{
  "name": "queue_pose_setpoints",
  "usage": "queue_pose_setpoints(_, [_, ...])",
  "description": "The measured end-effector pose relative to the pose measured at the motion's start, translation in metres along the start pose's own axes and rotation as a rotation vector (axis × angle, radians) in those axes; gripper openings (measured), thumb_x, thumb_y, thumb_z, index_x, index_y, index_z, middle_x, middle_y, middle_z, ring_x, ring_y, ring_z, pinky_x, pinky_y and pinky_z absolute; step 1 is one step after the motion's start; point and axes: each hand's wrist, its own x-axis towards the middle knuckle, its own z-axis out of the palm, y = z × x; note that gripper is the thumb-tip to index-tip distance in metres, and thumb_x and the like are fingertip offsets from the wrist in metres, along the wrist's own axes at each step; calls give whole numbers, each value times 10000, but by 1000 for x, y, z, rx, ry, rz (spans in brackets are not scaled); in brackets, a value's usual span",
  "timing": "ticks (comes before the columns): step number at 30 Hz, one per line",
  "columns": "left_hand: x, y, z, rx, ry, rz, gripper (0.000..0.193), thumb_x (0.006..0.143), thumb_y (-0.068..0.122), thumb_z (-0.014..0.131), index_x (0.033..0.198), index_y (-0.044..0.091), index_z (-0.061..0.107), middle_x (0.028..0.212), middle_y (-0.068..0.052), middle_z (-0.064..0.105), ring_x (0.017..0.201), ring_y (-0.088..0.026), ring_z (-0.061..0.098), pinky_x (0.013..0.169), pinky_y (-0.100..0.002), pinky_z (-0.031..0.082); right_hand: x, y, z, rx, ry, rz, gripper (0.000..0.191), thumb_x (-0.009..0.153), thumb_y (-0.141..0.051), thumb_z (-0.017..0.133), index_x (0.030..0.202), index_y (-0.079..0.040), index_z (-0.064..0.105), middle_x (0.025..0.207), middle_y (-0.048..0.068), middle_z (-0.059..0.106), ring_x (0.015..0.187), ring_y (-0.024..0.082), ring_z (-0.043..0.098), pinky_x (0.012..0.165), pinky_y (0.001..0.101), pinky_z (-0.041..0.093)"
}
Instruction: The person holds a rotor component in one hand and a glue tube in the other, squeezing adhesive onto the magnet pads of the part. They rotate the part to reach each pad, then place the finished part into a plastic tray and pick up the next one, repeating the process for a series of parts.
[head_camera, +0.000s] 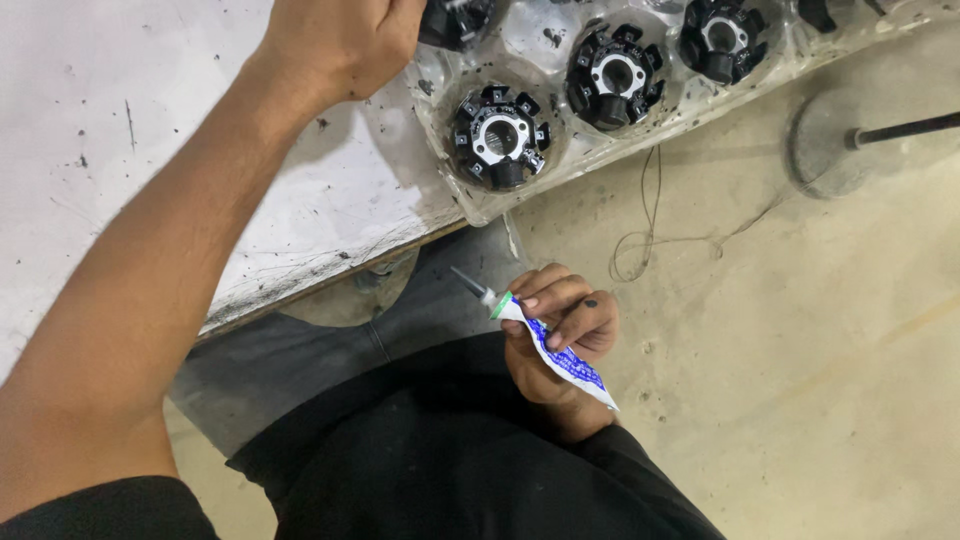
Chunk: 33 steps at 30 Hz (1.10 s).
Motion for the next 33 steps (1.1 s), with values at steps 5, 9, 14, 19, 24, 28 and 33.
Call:
queue_pose_setpoints(5, [-1, 13, -12, -53, 36, 9, 223, 1085, 96, 580, 913, 3, 688, 725, -103, 653, 596, -248, 636, 573, -391, 522, -1, 0, 1, 33, 4, -5, 367, 877, 134, 750, 944, -150, 528, 1060, 96, 690, 969, 203, 658, 802, 330, 583])
queue_pose_setpoints(9, [3, 40, -26, -1, -101, 64, 172, 976, 210, 697, 1027, 48, 730, 974, -157, 706, 837, -306, 666, 752, -457, 542, -2, 1, 0, 10, 16, -13, 377, 880, 144, 749, 946, -149, 520, 1058, 86, 687, 965, 204, 647, 818, 338, 583])
queue_pose_setpoints(14, [3, 74, -31, 186, -92, 471, 142, 798, 256, 731, 899, 170, 780, 1442, -156, 603, 1471, -355, 437, 1207, -511, 370, -3, 3, 1, 64, 14, 58, 370, 885, 157, 737, 940, -134, 514, 1073, 104, 673, 955, 213, 626, 809, 332, 566])
queue_pose_setpoints(19, [3, 76, -39, 269, -245, 519, 101, 793, 243, 696, 818, 202, 784, 1586, -184, 502, 1557, -372, 274, 1259, -589, 199, -3, 5, 8, 141, 40, 71, 361, 878, 163, 725, 932, -122, 510, 1056, 123, 668, 923, 212, 625, 807, 332, 569])
queue_pose_setpoints(24, [-4, 84, -35, 398, -333, 525, 273, 852, 416, 649, 843, 165, 753, 1557, -214, 451, 1524, -402, 235, 1182, -632, 171, -4, 4, 19, 211, 81, 108, 386, 881, 180, 727, 939, -123, 495, 1037, 111, 647, 926, 218, 615, 845, 353, 557])
queue_pose_setpoints(28, [-4, 91, -37, 331, -361, 472, 488, 928, 603, 606, 994, 129, 704, 1514, -278, 438, 1481, -449, 299, 1183, -648, 197, -4, -2, 25, 214, 129, 86, 401, 881, 172, 729, 986, -122, 476, 1012, 103, 621, 896, 214, 596, 842, 353, 532])
queue_pose_setpoints(33, [-46, 96, -65, -14, -342, 31, 468, 911, 576, 685, 1089, 143, 668, 1523, -266, 442, 1295, -432, 544, 1077, -566, 455, -3, -9, 17, 188, 231, 45, 335, 902, 118, 698, 1056, -90, 484, 1022, 105, 582, 938, 221, 571, 904, 353, 493])
